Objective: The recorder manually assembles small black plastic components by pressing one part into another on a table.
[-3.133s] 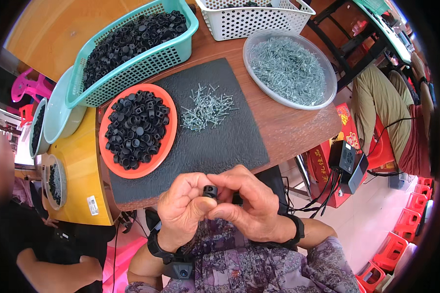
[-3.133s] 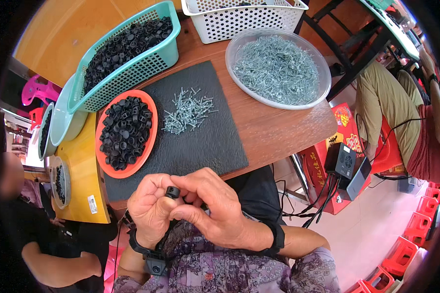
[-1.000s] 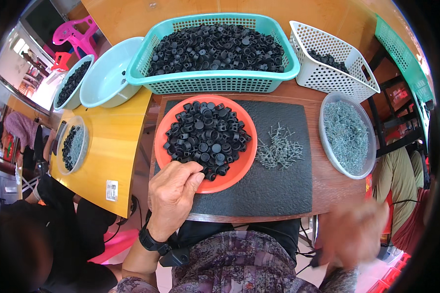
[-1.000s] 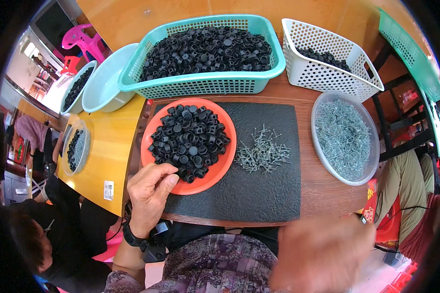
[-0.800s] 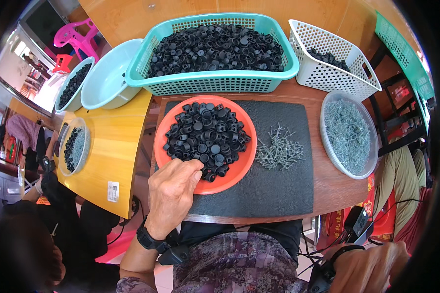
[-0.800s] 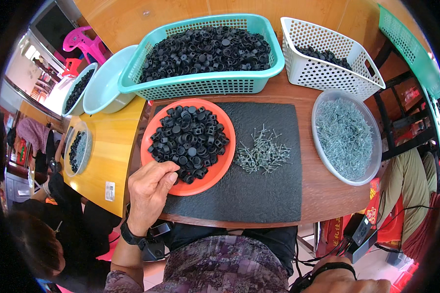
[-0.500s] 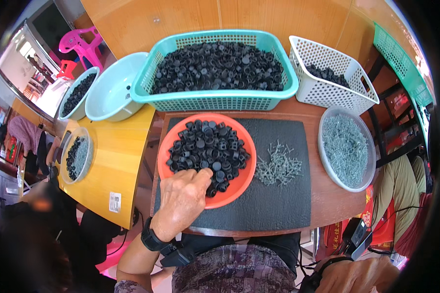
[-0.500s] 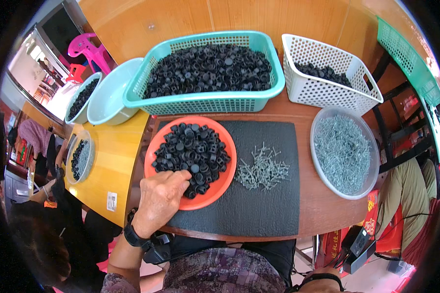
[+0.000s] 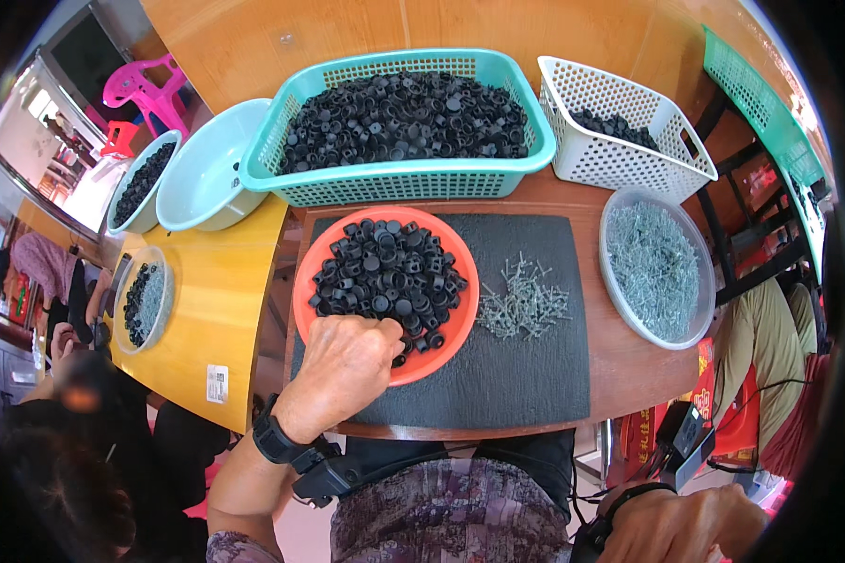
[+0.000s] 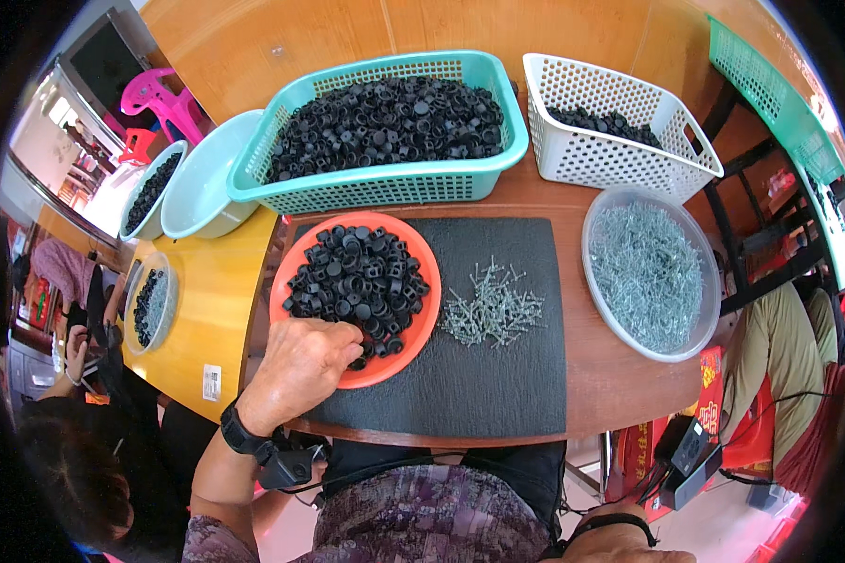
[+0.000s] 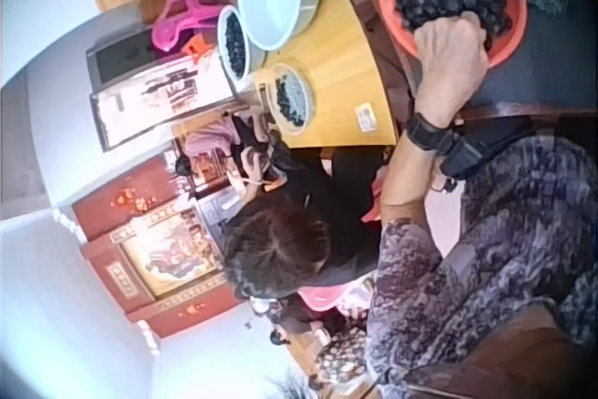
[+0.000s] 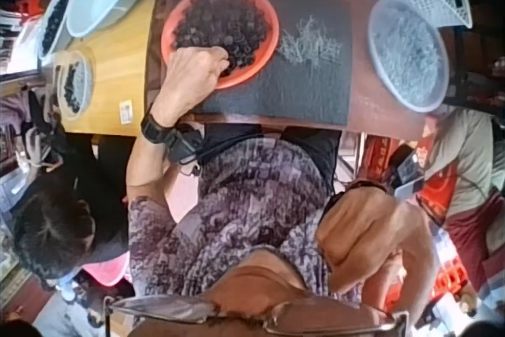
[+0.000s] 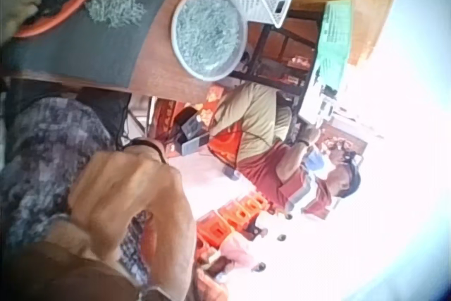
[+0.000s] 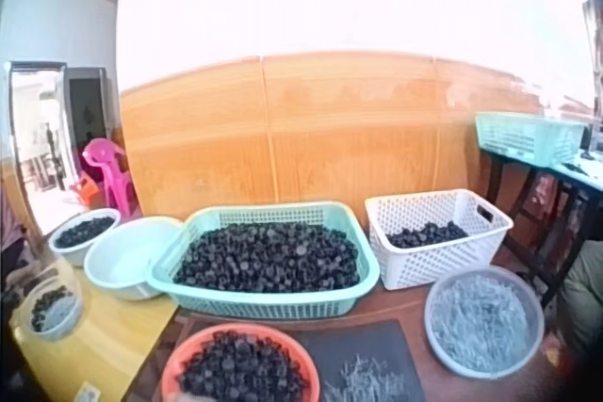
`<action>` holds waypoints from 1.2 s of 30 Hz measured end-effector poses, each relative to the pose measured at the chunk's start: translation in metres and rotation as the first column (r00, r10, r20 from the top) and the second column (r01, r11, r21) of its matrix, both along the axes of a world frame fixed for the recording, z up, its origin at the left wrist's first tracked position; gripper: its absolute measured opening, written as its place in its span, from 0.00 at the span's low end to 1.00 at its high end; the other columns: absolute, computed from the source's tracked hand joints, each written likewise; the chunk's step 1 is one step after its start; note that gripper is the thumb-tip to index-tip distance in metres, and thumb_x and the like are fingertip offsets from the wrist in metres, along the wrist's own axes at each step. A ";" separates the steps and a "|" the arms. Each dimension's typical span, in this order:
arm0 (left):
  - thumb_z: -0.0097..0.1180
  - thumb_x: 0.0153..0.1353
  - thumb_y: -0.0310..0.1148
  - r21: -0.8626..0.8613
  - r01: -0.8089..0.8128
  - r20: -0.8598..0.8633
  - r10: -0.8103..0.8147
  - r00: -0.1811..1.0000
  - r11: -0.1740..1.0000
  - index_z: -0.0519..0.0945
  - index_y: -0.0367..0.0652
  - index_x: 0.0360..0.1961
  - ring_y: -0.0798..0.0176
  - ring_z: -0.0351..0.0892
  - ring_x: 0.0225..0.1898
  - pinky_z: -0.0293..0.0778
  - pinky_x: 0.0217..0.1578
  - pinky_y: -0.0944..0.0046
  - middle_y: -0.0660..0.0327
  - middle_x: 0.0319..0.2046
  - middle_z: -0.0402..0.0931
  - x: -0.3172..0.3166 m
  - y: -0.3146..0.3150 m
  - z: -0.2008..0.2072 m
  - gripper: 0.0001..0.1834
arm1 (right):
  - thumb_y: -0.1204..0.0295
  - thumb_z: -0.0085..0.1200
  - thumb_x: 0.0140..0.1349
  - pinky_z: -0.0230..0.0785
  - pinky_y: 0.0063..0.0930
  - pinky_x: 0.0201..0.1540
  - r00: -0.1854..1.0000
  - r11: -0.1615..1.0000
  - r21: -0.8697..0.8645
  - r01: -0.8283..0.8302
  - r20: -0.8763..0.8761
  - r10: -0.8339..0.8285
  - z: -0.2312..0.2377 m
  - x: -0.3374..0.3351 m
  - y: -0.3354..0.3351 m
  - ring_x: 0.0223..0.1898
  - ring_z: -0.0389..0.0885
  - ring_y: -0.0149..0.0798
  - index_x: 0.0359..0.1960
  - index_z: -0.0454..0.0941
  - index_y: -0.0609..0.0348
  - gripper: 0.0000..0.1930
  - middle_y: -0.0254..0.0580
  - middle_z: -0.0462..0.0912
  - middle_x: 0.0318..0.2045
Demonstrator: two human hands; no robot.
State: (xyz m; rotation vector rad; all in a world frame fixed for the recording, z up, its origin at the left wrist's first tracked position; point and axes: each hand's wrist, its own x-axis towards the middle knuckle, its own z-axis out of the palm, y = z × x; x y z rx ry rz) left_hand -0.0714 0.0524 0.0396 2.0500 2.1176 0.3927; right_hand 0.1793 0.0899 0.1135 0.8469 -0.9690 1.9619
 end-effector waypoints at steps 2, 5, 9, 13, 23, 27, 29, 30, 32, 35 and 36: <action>0.57 0.51 0.27 0.006 0.018 0.002 -0.018 1.000 1.000 0.78 0.38 0.25 0.52 0.78 0.25 0.70 0.25 0.56 0.54 0.20 0.77 -0.002 -0.003 -0.001 0.03 | 0.75 0.56 0.59 0.51 0.25 0.10 0.999 0.999 -0.028 -0.029 0.021 0.029 -0.001 0.001 -0.002 0.10 0.67 0.35 0.47 0.71 0.53 0.14 0.58 0.77 0.20; 0.56 0.51 0.25 0.027 0.070 0.062 -0.071 0.996 0.997 0.78 0.36 0.28 0.52 0.78 0.27 0.71 0.26 0.57 0.53 0.22 0.77 -0.006 -0.005 -0.004 0.04 | 0.71 0.53 0.61 0.55 0.25 0.11 0.979 0.996 0.038 0.076 0.187 -0.081 -0.005 0.004 -0.001 0.11 0.69 0.37 0.52 0.70 0.51 0.16 0.54 0.79 0.23; 0.57 0.49 0.23 0.194 -0.078 0.262 0.025 0.965 0.978 0.79 0.36 0.30 0.53 0.78 0.27 0.70 0.27 0.58 0.53 0.24 0.77 -0.005 -0.005 -0.001 0.05 | 0.71 0.55 0.58 0.59 0.26 0.14 0.881 0.978 0.093 0.189 0.424 -0.210 -0.029 0.012 0.010 0.15 0.72 0.38 0.46 0.73 0.58 0.14 0.50 0.80 0.22; 0.59 0.45 0.20 0.196 -0.022 0.202 -0.018 0.979 0.980 0.79 0.36 0.30 0.55 0.75 0.27 0.70 0.29 0.60 0.56 0.22 0.74 -0.004 -0.005 0.005 0.08 | 0.72 0.60 0.53 0.65 0.30 0.26 0.606 0.953 0.108 0.284 0.750 -0.266 -0.060 0.020 0.024 0.24 0.76 0.39 0.32 0.80 0.73 0.12 0.49 0.79 0.21; 0.58 0.44 0.17 0.202 0.119 0.134 -0.147 0.980 0.972 0.79 0.36 0.31 0.56 0.74 0.29 0.68 0.32 0.61 0.58 0.24 0.74 0.008 0.009 -0.004 0.11 | 0.72 0.59 0.55 0.63 0.25 0.27 0.503 0.909 -0.076 0.410 0.850 -0.156 -0.081 0.020 0.013 0.23 0.74 0.34 0.34 0.79 0.73 0.12 0.49 0.78 0.21; 0.55 0.45 0.14 0.224 0.104 0.226 -0.156 0.962 0.969 0.77 0.37 0.35 0.57 0.74 0.29 0.67 0.32 0.61 0.60 0.24 0.76 0.002 0.006 -0.005 0.14 | 0.72 0.58 0.56 0.64 0.24 0.27 0.487 0.911 -0.039 0.411 0.854 -0.183 -0.086 0.023 0.013 0.23 0.74 0.34 0.34 0.79 0.73 0.12 0.48 0.78 0.20; 0.54 0.46 0.14 0.218 0.079 0.238 -0.131 0.962 0.973 0.77 0.38 0.35 0.58 0.74 0.29 0.66 0.32 0.61 0.60 0.24 0.77 0.002 0.004 -0.003 0.14 | 0.71 0.58 0.56 0.64 0.24 0.27 0.478 0.907 -0.035 0.420 0.858 -0.189 -0.090 0.025 0.012 0.23 0.75 0.34 0.34 0.79 0.74 0.12 0.48 0.78 0.20; 0.53 0.46 0.14 0.207 0.084 0.233 -0.133 0.963 0.975 0.77 0.38 0.34 0.59 0.74 0.29 0.65 0.32 0.62 0.61 0.24 0.77 0.003 0.003 -0.002 0.13 | 0.71 0.58 0.56 0.64 0.24 0.27 0.470 0.901 -0.036 0.432 0.862 -0.191 -0.092 0.026 0.012 0.23 0.75 0.34 0.34 0.79 0.74 0.13 0.48 0.78 0.20; 0.53 0.47 0.15 0.195 0.088 0.228 -0.132 0.965 0.977 0.77 0.39 0.34 0.59 0.74 0.29 0.65 0.32 0.62 0.61 0.25 0.77 0.003 0.003 -0.002 0.12 | 0.71 0.58 0.57 0.65 0.24 0.27 0.461 0.896 -0.039 0.443 0.866 -0.191 -0.095 0.025 0.012 0.23 0.75 0.34 0.34 0.79 0.74 0.13 0.48 0.78 0.20; 0.55 0.46 0.17 0.208 0.058 0.317 -0.123 0.940 0.976 0.77 0.39 0.33 0.60 0.74 0.28 0.64 0.33 0.63 0.62 0.24 0.77 0.002 0.002 -0.003 0.11 | 0.70 0.57 0.57 0.65 0.23 0.27 0.466 0.901 -0.039 0.432 0.865 -0.186 -0.096 0.022 0.011 0.23 0.75 0.34 0.34 0.79 0.74 0.14 0.48 0.78 0.21; 0.57 0.45 0.18 0.203 0.061 0.303 -0.121 0.945 0.977 0.77 0.39 0.32 0.61 0.74 0.28 0.63 0.33 0.63 0.62 0.24 0.76 0.001 0.001 -0.003 0.11 | 0.70 0.57 0.57 0.64 0.23 0.26 0.459 0.906 -0.031 0.422 0.869 -0.184 -0.096 0.020 0.011 0.23 0.75 0.34 0.34 0.79 0.74 0.13 0.49 0.78 0.21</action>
